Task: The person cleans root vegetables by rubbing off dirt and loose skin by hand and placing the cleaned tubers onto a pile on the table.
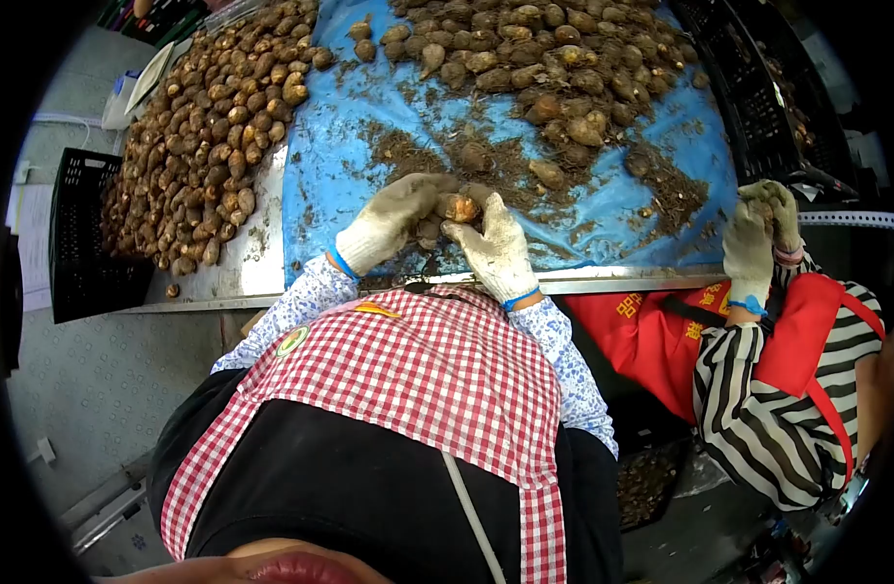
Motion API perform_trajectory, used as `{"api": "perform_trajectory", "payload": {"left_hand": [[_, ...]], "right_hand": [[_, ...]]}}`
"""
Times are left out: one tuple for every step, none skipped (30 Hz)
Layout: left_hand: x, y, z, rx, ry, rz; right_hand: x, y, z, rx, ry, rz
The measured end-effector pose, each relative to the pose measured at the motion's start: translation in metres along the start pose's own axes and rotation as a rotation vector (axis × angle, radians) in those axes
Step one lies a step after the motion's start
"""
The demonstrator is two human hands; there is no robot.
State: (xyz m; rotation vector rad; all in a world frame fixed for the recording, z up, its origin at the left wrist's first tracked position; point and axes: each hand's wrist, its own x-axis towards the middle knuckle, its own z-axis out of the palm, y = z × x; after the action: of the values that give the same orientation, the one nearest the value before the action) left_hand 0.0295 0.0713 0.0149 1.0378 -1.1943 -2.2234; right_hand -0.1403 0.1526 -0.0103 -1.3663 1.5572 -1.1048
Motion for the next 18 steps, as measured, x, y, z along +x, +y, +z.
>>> {"api": "perform_trajectory", "payload": {"left_hand": [[-0.004, 0.0, 0.0, 0.063, 0.053, 0.048], [-0.006, 0.0, -0.001, 0.128, 0.104, 0.097], [-0.006, 0.0, -0.001, 0.195, 0.15, 0.147], [0.0, -0.002, 0.0, 0.393, 0.258, 0.185], [0.0, -0.006, 0.001, 0.57, 0.301, 0.275], [-0.002, -0.009, 0.003, 0.747, 0.342, 0.363], [-0.003, -0.011, 0.004, 0.926, 0.385, 0.453], [0.0, -0.011, 0.002, 0.936, 0.408, 0.428], [0.001, -0.009, 0.002, 0.905, 0.429, 0.342], [0.002, -0.004, 0.003, 0.874, 0.448, 0.253], [0.004, 0.003, 0.006, 0.841, 0.463, 0.165], [0.008, 0.015, 0.009, 0.655, 0.412, -0.058], [0.009, 0.015, 0.003, 0.419, 0.412, -0.043], [0.009, 0.011, -0.009, 0.186, 0.407, -0.028], [0.011, 0.005, -0.018, -0.045, 0.398, -0.016], [0.014, 0.003, -0.015, -0.164, 0.435, 0.067], [0.017, 0.003, -0.011, 0.013, 0.385, 0.033], [0.018, 0.004, -0.007, 0.188, 0.337, -0.001]], "right_hand": [[0.001, -0.001, 0.002, 0.02, -0.023, -0.006], [0.001, -0.005, 0.004, 0.151, -0.028, -0.006], [0.002, -0.008, 0.003, 0.301, -0.071, 0.093], [0.002, -0.009, -0.001, 0.449, -0.11, 0.195], [0.002, -0.011, -0.003, 0.597, -0.148, 0.298], [0.005, -0.016, -0.003, 0.507, -0.159, 0.38], [0.004, -0.014, -0.002, 0.328, -0.119, 0.207], [0.004, -0.01, 0.0, 0.15, -0.082, 0.033], [0.003, -0.008, 0.002, -0.028, -0.047, -0.143], [0.003, -0.016, 0.001, -0.098, -0.059, -0.104], [0.002, -0.013, 0.002, -0.148, -0.03, -0.152], [0.002, -0.009, 0.003, -0.201, 0.001, -0.201], [0.003, -0.007, 0.002, -0.256, 0.031, -0.251], [0.001, -0.008, 0.003, -0.187, 0.055, -0.209], [0.0, -0.009, 0.004, -0.149, 0.083, -0.201], [0.0, -0.009, 0.005, -0.11, 0.114, -0.192], [0.0, -0.009, 0.006, -0.07, 0.147, -0.184], [0.001, -0.006, 0.006, -0.065, 0.141, -0.175]]}}
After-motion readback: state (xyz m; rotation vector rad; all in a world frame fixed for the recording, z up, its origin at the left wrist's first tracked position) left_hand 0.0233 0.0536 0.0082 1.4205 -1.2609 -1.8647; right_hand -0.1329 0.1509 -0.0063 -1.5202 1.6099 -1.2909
